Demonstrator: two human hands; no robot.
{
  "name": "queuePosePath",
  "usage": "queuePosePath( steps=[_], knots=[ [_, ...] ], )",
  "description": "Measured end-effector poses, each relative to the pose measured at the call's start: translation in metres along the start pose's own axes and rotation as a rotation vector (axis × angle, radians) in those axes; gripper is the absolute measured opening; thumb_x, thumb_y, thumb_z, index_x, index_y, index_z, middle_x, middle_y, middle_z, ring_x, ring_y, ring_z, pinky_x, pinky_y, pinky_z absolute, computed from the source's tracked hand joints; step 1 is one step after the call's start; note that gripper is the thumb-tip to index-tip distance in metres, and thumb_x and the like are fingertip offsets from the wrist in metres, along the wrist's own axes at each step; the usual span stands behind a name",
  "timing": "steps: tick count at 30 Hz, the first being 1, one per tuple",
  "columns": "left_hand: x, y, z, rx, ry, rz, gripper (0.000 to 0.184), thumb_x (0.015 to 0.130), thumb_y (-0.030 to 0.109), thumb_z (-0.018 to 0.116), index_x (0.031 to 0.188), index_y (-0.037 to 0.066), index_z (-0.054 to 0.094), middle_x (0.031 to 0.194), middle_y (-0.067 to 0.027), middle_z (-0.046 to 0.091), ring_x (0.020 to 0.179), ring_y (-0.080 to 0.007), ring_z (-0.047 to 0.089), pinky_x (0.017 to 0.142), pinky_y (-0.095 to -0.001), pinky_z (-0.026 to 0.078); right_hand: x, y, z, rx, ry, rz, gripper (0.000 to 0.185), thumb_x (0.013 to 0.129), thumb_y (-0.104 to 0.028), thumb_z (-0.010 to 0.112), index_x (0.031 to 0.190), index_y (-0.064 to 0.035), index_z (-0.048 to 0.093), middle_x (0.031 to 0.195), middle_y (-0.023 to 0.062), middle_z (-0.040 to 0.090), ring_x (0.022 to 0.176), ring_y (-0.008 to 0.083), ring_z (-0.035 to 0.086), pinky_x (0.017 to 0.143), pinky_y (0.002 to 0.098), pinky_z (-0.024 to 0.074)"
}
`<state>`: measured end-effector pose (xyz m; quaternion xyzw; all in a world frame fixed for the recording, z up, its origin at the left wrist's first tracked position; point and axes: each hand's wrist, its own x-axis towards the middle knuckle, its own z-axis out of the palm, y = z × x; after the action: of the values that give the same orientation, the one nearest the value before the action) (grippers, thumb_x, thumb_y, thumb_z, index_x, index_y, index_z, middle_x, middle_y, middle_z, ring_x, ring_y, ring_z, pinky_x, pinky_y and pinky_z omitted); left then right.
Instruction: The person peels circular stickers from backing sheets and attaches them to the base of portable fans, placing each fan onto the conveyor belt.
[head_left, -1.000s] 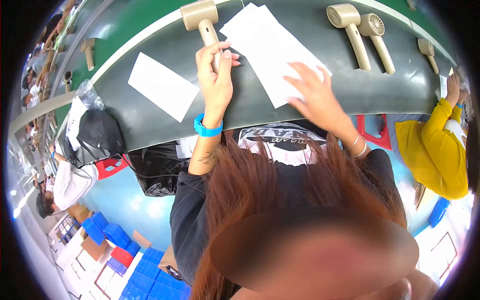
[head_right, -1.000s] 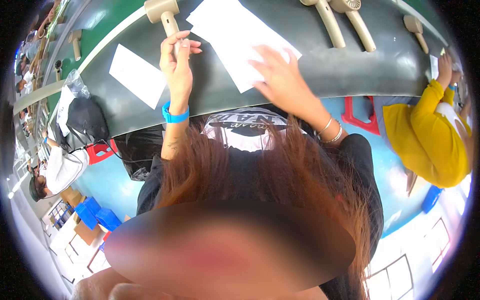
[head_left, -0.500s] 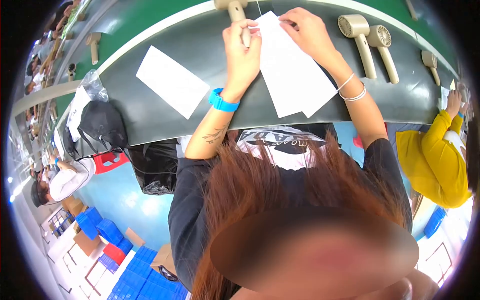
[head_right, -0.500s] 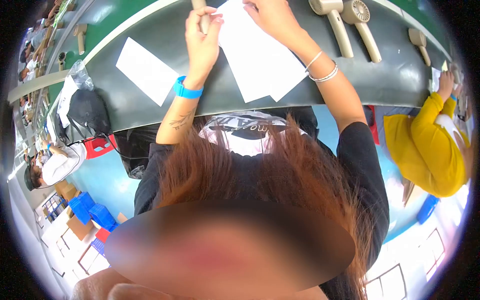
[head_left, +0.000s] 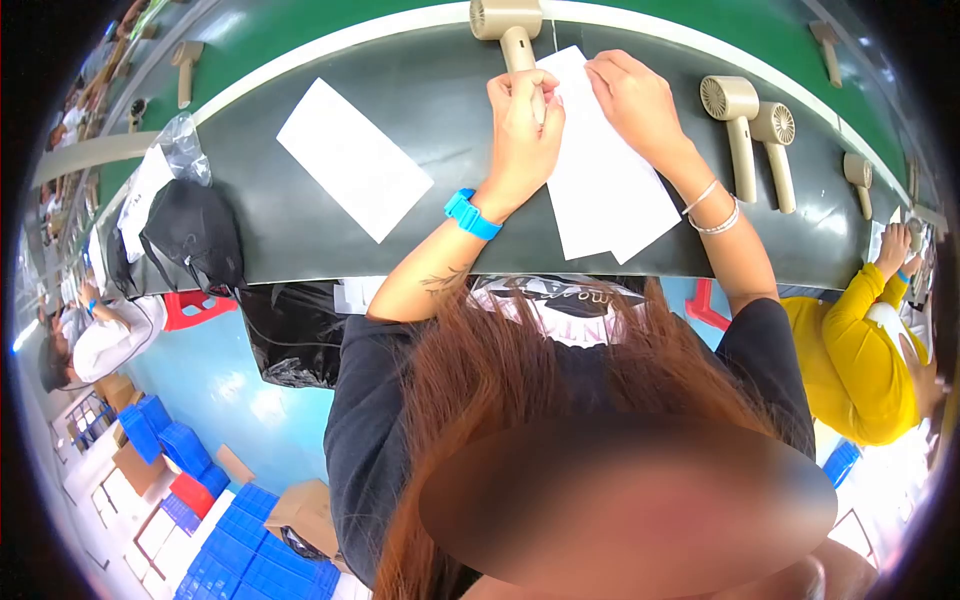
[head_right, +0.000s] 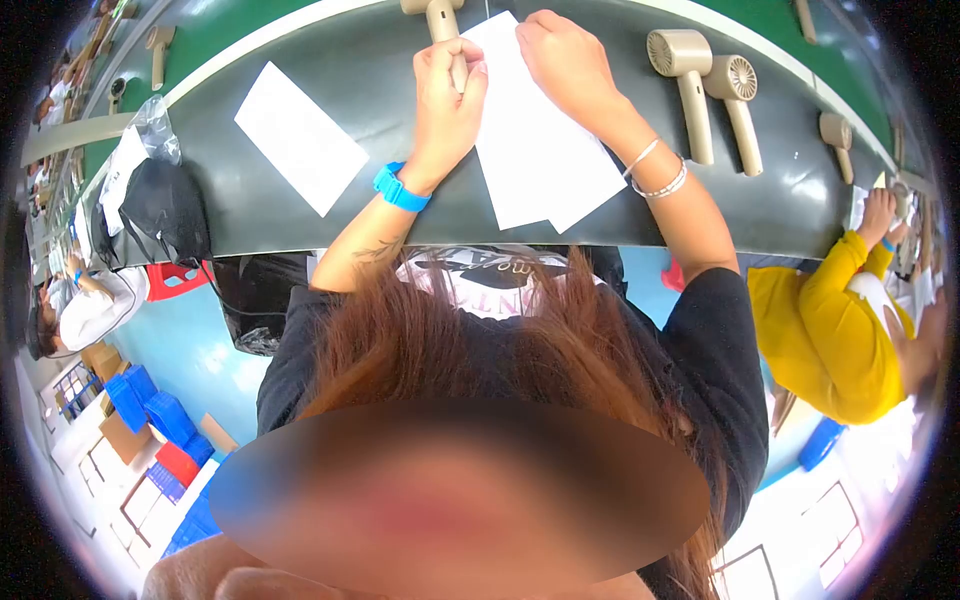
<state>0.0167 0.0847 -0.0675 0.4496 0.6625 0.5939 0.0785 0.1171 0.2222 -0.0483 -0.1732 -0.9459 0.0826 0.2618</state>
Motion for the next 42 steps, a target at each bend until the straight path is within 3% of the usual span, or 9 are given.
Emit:
queuePosePath(
  steps=[4, 8, 12, 15, 18, 24, 34, 35, 42],
  knots=[
    [-0.001, 0.0, 0.001, -0.007, -0.025, -0.01, 0.02, 0.084, 0.002, 0.058, 0.104, 0.004, 0.053, 0.103, -0.0123, 0.049, 0.102, -0.0279, 0.046, 0.089, -0.0359, 0.041, 0.0, 0.001, 0.004, -0.041, 0.007, -0.014, 0.012, 0.086, -0.012, 0.062, 0.093, -0.0027, 0.067, 0.091, 0.0102, 0.066, 0.081, 0.0281, 0.065, 0.07, 0.0349, 0.0533],
    [-0.002, -0.001, 0.002, 0.021, -0.026, -0.01, 0.022, 0.083, 0.001, 0.058, 0.105, 0.004, 0.052, 0.103, -0.0128, 0.051, 0.103, -0.0295, 0.044, 0.088, -0.0371, 0.041, 0.014, 0.014, -0.002, 0.343, 0.02, 0.38, 0.015, 0.085, -0.013, 0.064, 0.094, -0.0011, 0.068, 0.084, 0.0114, 0.069, 0.075, 0.0186, 0.068, 0.07, 0.0287, 0.0522],
    [-0.002, -0.01, 0.004, 0.042, -0.012, 0.008, 0.025, 0.082, 0.001, 0.058, 0.106, 0.006, 0.052, 0.105, -0.0125, 0.053, 0.103, -0.0301, 0.043, 0.086, -0.038, 0.042, 0.012, -0.019, -0.031, 0.288, 0.369, 0.1, 0.012, 0.083, -0.007, 0.068, 0.094, -0.0045, 0.069, 0.088, 0.0052, 0.067, 0.068, 0.015, 0.06, 0.064, 0.0269, 0.0489],
    [-0.002, -0.009, 0.0, 0.038, -0.065, 0.069, 0.029, 0.082, 0.0, 0.059, 0.108, 0.009, 0.05, 0.104, -0.0172, 0.049, 0.103, -0.0341, 0.042, 0.082, -0.0414, 0.044, -0.013, -0.056, -0.029, 0.137, 0.229, -0.235, 0.02, 0.079, -0.011, 0.071, 0.097, -0.0031, 0.066, 0.092, 0.0067, 0.065, 0.077, 0.0233, 0.061, 0.068, 0.0334, 0.0508],
    [-0.002, -0.017, 0.002, 0.043, -0.072, 0.072, 0.035, 0.078, 0.0, 0.064, 0.11, 0.009, 0.051, 0.106, -0.0127, 0.051, 0.103, -0.0327, 0.042, 0.082, -0.0398, 0.044, -0.029, -0.073, -0.016, 0.315, 0.14, -0.222, 0.019, 0.08, -0.013, 0.072, 0.095, -0.0043, 0.067, 0.091, 0.0077, 0.066, 0.075, 0.0216, 0.062, 0.068, 0.0322, 0.0499],
    [-0.003, -0.009, 0.0, 0.038, -0.04, 0.031, 0.043, 0.074, -0.001, 0.069, 0.111, 0.009, 0.052, 0.103, -0.0125, 0.054, 0.102, -0.0307, 0.043, 0.08, -0.038, 0.045, -0.017, -0.073, -0.023, 0.709, -0.026, 0.224, 0.016, 0.081, -0.014, 0.071, 0.091, -0.0034, 0.065, 0.087, 0.0085, 0.065, 0.072, 0.019, 0.059, 0.068, 0.0293, 0.0475],
    [0.005, 0.013, -0.027, 0.247, 0.074, 0.299, 0.039, 0.079, -0.003, 0.062, 0.117, 0.005, 0.055, 0.111, -0.0192, 0.052, 0.114, -0.0391, 0.038, 0.082, -0.0429, 0.045, -0.034, -0.065, -0.056, 0.955, 0.26, 0.277, 0.011, 0.082, 0.001, 0.068, 0.091, 0.0012, 0.061, 0.091, 0.0051, 0.059, 0.082, 0.0111, 0.056, 0.073, 0.024, 0.0466],
    [0.01, 0.028, -0.042, 0.403, 0.013, 0.361, 0.044, 0.078, -0.002, 0.064, 0.121, 0.003, 0.055, 0.113, -0.018, 0.054, 0.114, -0.038, 0.042, 0.085, -0.044, 0.045, -0.039, -0.063, -0.066, 1.036, 0.292, 0.298, 0.011, 0.085, 0.003, 0.065, 0.094, 0.0024, 0.059, 0.093, 0.0045, 0.059, 0.085, 0.0103, 0.055, 0.078, 0.0237, 0.0466],
    [0.01, 0.07, -0.072, -0.009, 0.139, 0.411, 0.036, 0.073, -0.002, 0.076, 0.106, 0.003, 0.065, 0.103, -0.0105, 0.066, 0.081, -0.0169, 0.065, 0.055, -0.0234, 0.051, -0.055, -0.068, -0.099, 1.156, 0.311, 0.326, 0.016, 0.086, 0.006, 0.063, 0.1, 0.0014, 0.058, 0.095, 0.0049, 0.059, 0.089, 0.0105, 0.057, 0.082, 0.0238, 0.0461]
  ],
)
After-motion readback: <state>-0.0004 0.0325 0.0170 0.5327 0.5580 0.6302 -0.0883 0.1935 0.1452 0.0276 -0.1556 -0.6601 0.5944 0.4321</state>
